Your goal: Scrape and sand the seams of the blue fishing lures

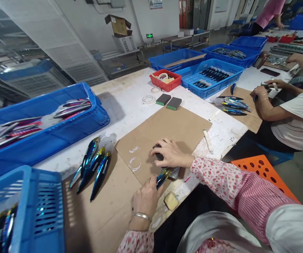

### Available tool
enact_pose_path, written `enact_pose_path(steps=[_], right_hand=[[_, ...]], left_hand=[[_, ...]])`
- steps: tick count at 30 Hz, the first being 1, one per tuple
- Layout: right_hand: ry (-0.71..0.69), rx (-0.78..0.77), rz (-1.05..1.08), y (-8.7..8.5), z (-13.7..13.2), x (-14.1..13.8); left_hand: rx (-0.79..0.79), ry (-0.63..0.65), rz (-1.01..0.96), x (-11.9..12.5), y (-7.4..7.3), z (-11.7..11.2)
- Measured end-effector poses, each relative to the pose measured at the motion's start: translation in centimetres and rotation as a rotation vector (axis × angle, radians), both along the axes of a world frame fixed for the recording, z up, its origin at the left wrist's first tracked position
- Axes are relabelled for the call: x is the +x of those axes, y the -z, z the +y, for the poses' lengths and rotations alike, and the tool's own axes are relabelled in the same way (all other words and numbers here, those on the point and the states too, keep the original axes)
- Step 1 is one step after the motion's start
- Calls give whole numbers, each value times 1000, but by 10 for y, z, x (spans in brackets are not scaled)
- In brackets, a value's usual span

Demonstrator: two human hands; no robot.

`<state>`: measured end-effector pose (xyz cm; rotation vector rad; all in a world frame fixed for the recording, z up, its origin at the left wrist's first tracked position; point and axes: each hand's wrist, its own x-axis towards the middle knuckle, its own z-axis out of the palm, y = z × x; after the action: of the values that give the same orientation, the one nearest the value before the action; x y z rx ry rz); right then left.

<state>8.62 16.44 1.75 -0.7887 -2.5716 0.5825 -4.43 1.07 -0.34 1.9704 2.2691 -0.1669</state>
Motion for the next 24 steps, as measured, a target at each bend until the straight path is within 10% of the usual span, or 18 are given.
enact_pose_path(steps=[24], right_hand=[[51,36,-49,-2,-6,9]], left_hand=[[-47,23,54,1,-2,-2]])
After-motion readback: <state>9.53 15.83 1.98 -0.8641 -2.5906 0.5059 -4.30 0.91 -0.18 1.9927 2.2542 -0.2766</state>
